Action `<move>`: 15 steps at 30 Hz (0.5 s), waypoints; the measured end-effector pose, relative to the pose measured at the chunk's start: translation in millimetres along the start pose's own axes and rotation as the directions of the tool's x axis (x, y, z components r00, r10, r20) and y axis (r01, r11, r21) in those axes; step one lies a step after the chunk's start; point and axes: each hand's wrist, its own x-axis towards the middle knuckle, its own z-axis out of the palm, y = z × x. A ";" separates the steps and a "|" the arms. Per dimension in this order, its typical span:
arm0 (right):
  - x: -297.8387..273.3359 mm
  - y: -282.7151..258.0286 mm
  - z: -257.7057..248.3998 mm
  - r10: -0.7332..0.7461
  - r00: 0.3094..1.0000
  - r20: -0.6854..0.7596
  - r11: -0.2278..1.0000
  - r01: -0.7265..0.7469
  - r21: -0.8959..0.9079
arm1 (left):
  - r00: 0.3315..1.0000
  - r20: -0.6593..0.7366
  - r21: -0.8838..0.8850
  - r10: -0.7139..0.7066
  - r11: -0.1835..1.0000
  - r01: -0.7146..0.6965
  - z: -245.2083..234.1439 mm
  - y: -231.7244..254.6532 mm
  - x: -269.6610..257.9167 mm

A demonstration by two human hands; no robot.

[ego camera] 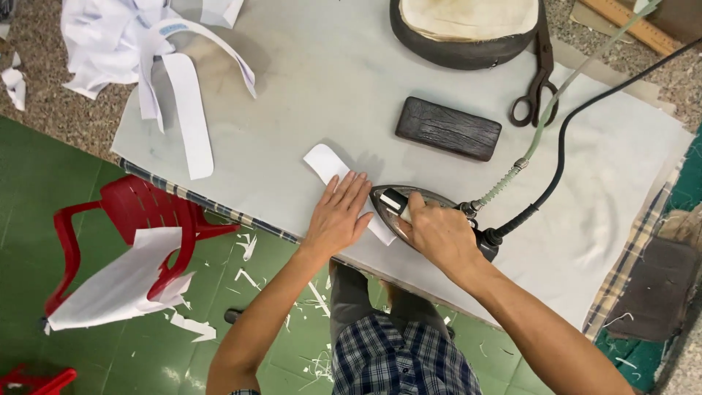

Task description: The person irons a white fabric strip on a workbench using a steam iron. They repeatedly smooth the fabric, fold it, and press it with the iron while holding it in place with their left hand. A black rectangular object is moved aside during the process.

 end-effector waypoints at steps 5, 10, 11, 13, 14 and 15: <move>-0.3 -0.3 -3.8 0.004 0.999 0.039 1.000 -0.004 -0.008 | 0.991 0.095 0.099 -0.093 0.992 0.084 14.8 -18.4 -29.8; 3.7 -2.7 -8.2 0.029 0.997 0.069 0.999 -0.026 -0.040 | 0.992 0.058 0.098 -0.116 0.989 0.110 18.1 -23.4 -35.2; 7.3 -2.3 -4.8 0.051 0.997 0.053 0.998 -0.049 -0.036 | 0.989 0.080 0.089 -0.127 0.989 0.120 18.0 -23.6 -35.8; 13.9 -2.5 -2.4 0.072 0.997 0.040 0.997 -0.070 -0.032 | 0.985 0.104 0.078 -0.141 0.988 0.133 17.3 -23.7 -36.3; 16.7 -3.1 -3.3 0.067 0.997 0.044 0.998 -0.066 -0.019 | 0.984 0.108 0.077 -0.145 0.988 0.137 16.6 -23.3 -36.3; 20.6 -3.1 -4.8 0.064 0.997 0.043 0.998 -0.063 -0.006 | 0.983 0.109 0.078 -0.146 0.987 0.138 16.2 -24.0 -34.4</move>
